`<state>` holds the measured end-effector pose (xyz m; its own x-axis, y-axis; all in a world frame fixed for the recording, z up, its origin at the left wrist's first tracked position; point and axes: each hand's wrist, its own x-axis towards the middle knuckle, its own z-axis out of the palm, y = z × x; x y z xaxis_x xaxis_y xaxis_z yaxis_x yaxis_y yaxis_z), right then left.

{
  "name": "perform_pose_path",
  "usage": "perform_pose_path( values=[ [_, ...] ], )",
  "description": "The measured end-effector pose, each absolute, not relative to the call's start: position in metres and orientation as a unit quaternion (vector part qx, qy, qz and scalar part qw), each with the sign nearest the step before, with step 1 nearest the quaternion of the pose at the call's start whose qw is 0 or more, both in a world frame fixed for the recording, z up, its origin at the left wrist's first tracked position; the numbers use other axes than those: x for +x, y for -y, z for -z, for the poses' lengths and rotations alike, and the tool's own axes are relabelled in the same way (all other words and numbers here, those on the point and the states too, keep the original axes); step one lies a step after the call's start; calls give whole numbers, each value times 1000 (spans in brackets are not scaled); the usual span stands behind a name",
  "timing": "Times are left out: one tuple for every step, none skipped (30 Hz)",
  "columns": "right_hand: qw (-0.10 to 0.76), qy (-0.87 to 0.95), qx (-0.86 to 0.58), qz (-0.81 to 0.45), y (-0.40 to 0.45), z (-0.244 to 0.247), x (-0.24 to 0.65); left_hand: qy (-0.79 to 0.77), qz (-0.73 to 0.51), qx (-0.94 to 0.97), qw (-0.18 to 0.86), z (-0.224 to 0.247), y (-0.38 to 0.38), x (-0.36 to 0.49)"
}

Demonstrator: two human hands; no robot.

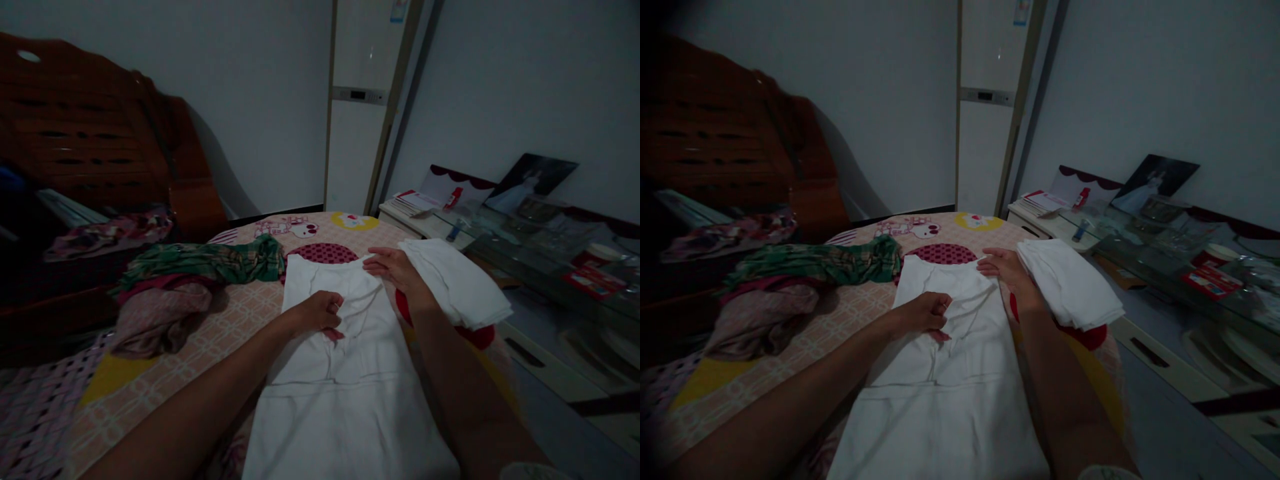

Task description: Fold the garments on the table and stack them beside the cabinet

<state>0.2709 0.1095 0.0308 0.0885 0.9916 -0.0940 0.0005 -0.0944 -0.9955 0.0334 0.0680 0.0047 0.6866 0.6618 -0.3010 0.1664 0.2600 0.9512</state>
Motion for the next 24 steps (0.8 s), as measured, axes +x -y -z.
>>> perform_pose_path(
  values=[
    [511, 443, -561, -478, -111, -29, 276, -357, -148, 595, 705, -4, -72, 29],
    [524, 431, -575, -457, -113, -27, 281, -358, -122, 606, 700, -4, -75, 26],
    [532, 422, -587, -441, -115, -25, 287, -360, -102, 617, 692, -4, -78, 24],
    [535, 415, -598, -429, -116, -23, 292, -369, -92, 631, 676, -5, -81, 22],
    [536, 411, -604, -423, -118, -20, 297, -386, -101, 653, 644, -5, -83, 22],
    [536, 409, -609, -418, -119, -17, 300, -406, -130, 683, 594, -5, -84, 23],
    [535, 409, -611, -416, -120, -15, 302, -422, -175, 714, 530, -6, -85, 25],
    [533, 412, -611, -416, -121, -12, 302, -426, -225, 745, 462, -5, -84, 28],
    [529, 417, -610, -418, -122, -9, 302, -412, -269, 774, 398, -5, -82, 32],
    [525, 423, -607, -421, -123, -7, 301, -385, -302, 801, 345, -3, -80, 37],
    [519, 429, -605, -425, -124, -5, 299, -352, -319, 826, 303, -1, -77, 43],
    [514, 434, -602, -430, -124, -3, 298, -323, -320, 849, 268, 1, -74, 48],
    [512, 438, -599, -433, -125, -1, 296, -307, -309, 869, 235, 5, -70, 54],
    [513, 439, -596, -434, -126, 0, 295, -303, -287, 885, 207, 8, -68, 59],
    [517, 438, -594, -433, -126, 1, 295, -312, -261, 894, 186, 11, -67, 64],
    [523, 434, -595, -429, -127, 2, 295, -328, -240, 896, 176, 13, -66, 67],
    [529, 428, -598, -423, -128, 3, 296, -348, -230, 892, 175, 15, -68, 68],
    [533, 423, -604, -415, -128, 5, 297, -370, -234, 880, 183, 16, -70, 68],
    [534, 420, -610, -408, -129, 6, 298, -393, -250, 862, 200, 17, -74, 65],
    [533, 418, -617, -400, -130, 8, 299, -420, -274, 836, 223, 17, -79, 62],
    [531, 420, -624, -392, -131, 10, 301, -449, -301, 803, 253, 17, -85, 58],
    [527, 424, -630, -382, -132, 12, 302, -477, -325, 765, 286, 17, -90, 53],
    [521, 433, -636, -370, -134, 14, 303, -502, -347, 725, 320, 18, -95, 49],
    [513, 447, -641, -355, -135, 16, 304, -521, -368, 687, 348, 19, -100, 45]
  ],
)
